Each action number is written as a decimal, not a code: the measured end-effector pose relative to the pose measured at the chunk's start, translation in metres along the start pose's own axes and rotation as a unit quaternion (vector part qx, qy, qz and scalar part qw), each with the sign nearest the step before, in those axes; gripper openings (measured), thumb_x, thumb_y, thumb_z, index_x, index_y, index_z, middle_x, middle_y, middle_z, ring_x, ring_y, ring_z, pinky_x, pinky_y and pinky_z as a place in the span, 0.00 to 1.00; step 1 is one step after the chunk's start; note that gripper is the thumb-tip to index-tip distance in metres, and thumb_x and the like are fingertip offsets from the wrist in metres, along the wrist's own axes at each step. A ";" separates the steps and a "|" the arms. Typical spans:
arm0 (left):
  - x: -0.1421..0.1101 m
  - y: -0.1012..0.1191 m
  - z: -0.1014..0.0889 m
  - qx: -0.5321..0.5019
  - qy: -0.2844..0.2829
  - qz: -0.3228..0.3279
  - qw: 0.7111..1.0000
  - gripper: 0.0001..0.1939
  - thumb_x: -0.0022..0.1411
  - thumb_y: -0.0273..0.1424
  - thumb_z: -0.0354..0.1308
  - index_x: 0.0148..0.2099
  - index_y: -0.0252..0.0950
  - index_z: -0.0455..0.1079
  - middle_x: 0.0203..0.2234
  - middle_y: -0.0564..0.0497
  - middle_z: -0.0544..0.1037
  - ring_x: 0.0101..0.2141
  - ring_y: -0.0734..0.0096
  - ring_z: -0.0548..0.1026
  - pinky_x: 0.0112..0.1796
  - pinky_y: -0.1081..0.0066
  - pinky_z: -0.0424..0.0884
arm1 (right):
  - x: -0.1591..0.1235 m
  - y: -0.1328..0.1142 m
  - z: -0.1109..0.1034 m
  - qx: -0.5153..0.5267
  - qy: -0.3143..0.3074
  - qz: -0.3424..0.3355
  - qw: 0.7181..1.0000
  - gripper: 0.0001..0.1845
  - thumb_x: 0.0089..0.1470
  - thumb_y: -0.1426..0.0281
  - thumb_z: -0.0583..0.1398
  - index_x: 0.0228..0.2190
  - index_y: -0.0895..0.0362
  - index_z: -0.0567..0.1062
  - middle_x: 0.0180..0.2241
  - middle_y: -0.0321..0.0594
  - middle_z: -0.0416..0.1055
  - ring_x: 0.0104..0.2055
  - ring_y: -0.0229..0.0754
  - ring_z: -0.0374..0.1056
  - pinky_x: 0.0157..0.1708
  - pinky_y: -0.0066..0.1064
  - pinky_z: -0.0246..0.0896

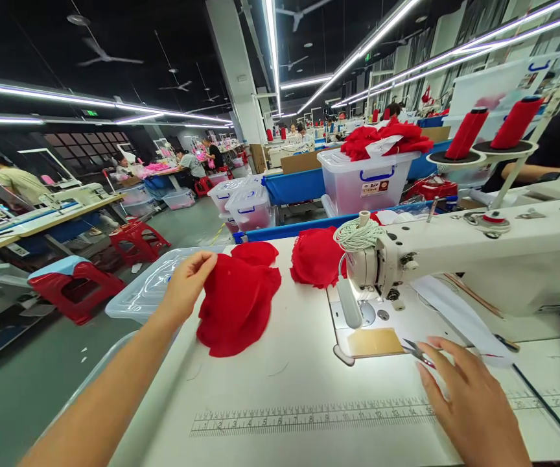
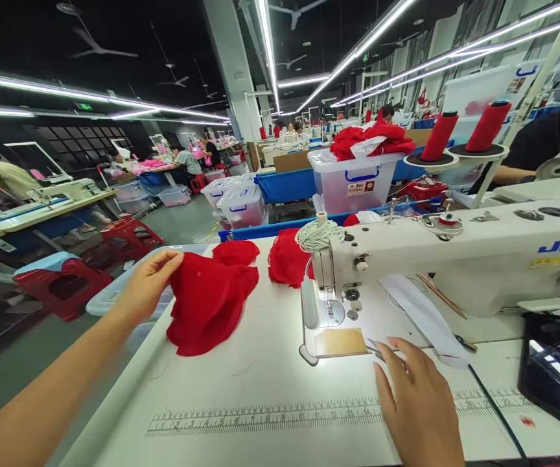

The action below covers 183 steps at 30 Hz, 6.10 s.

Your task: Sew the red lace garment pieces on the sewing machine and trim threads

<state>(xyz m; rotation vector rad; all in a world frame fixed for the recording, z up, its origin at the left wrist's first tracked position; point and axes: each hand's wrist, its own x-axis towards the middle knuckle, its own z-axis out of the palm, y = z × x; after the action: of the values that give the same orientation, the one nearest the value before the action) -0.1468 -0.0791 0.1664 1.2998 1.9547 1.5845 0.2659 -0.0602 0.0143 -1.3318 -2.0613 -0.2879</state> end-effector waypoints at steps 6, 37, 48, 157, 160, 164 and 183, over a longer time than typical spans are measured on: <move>0.005 0.016 -0.004 -0.181 0.049 -0.078 0.979 0.08 0.49 0.35 0.61 0.30 0.38 0.66 0.22 0.57 0.72 0.22 0.76 0.69 0.24 0.77 0.67 | -0.002 -0.046 0.001 0.334 -0.055 -0.036 0.940 0.11 0.57 0.68 0.55 0.41 0.49 0.74 0.40 0.39 0.75 0.43 0.42 0.71 0.42 0.32 0.68; -0.112 -0.002 0.166 -0.279 -0.482 -0.280 0.782 0.18 0.46 0.35 0.70 0.36 0.35 0.68 0.19 0.59 0.68 0.18 0.83 0.60 0.22 0.80 0.56 | 0.069 -0.030 -0.011 0.529 -0.314 0.137 0.776 0.22 0.54 0.54 0.57 0.18 0.56 0.68 0.21 0.36 0.64 0.30 0.40 0.61 0.29 0.29 0.56; -0.109 -0.022 0.175 -0.267 -0.435 -0.232 0.828 0.16 0.55 0.41 0.62 0.27 0.33 0.66 0.18 0.58 0.64 0.19 0.81 0.60 0.23 0.78 0.57 | 0.067 -0.031 0.006 0.500 -0.178 0.209 0.822 0.15 0.57 0.61 0.52 0.23 0.55 0.64 0.22 0.32 0.60 0.27 0.37 0.56 0.29 0.28 0.55; -0.107 -0.016 0.170 -0.076 -0.465 -0.215 0.856 0.17 0.52 0.44 0.61 0.30 0.36 0.62 0.19 0.60 0.59 0.19 0.80 0.59 0.20 0.78 0.58 | 0.020 -0.045 0.002 0.238 -0.082 0.012 0.968 0.20 0.57 0.76 0.52 0.51 0.53 0.63 0.49 0.46 0.65 0.48 0.46 0.64 0.41 0.38 0.64; -0.104 -0.017 0.168 -0.064 -0.449 -0.238 0.859 0.23 0.49 0.43 0.64 0.43 0.39 0.61 0.27 0.59 0.64 0.19 0.81 0.60 0.15 0.79 0.57 | 0.021 -0.039 0.003 0.278 -0.150 0.141 0.938 0.16 0.59 0.72 0.49 0.48 0.58 0.66 0.41 0.48 0.70 0.39 0.46 0.68 0.35 0.37 0.67; -0.103 -0.014 0.167 -0.076 -0.447 -0.251 0.855 0.23 0.51 0.42 0.64 0.45 0.37 0.64 0.24 0.58 0.64 0.23 0.77 0.64 0.22 0.77 0.66 | 0.026 -0.048 -0.004 0.336 -0.245 0.186 0.890 0.17 0.63 0.64 0.46 0.41 0.57 0.71 0.35 0.44 0.73 0.36 0.47 0.70 0.36 0.40 0.65; -0.105 -0.010 0.167 -0.132 -0.441 -0.212 0.862 0.12 0.53 0.38 0.64 0.34 0.35 0.71 0.22 0.57 0.67 0.23 0.79 0.64 0.26 0.77 0.65 | 0.043 -0.056 0.002 0.648 -0.178 0.344 0.656 0.14 0.53 0.66 0.59 0.42 0.56 0.72 0.44 0.43 0.71 0.46 0.45 0.68 0.45 0.36 0.64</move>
<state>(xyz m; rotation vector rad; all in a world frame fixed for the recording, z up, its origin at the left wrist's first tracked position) 0.0245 -0.0595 0.0699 1.0844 1.2528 0.7717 0.2052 -0.0536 0.0489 -1.0194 -1.1701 1.5917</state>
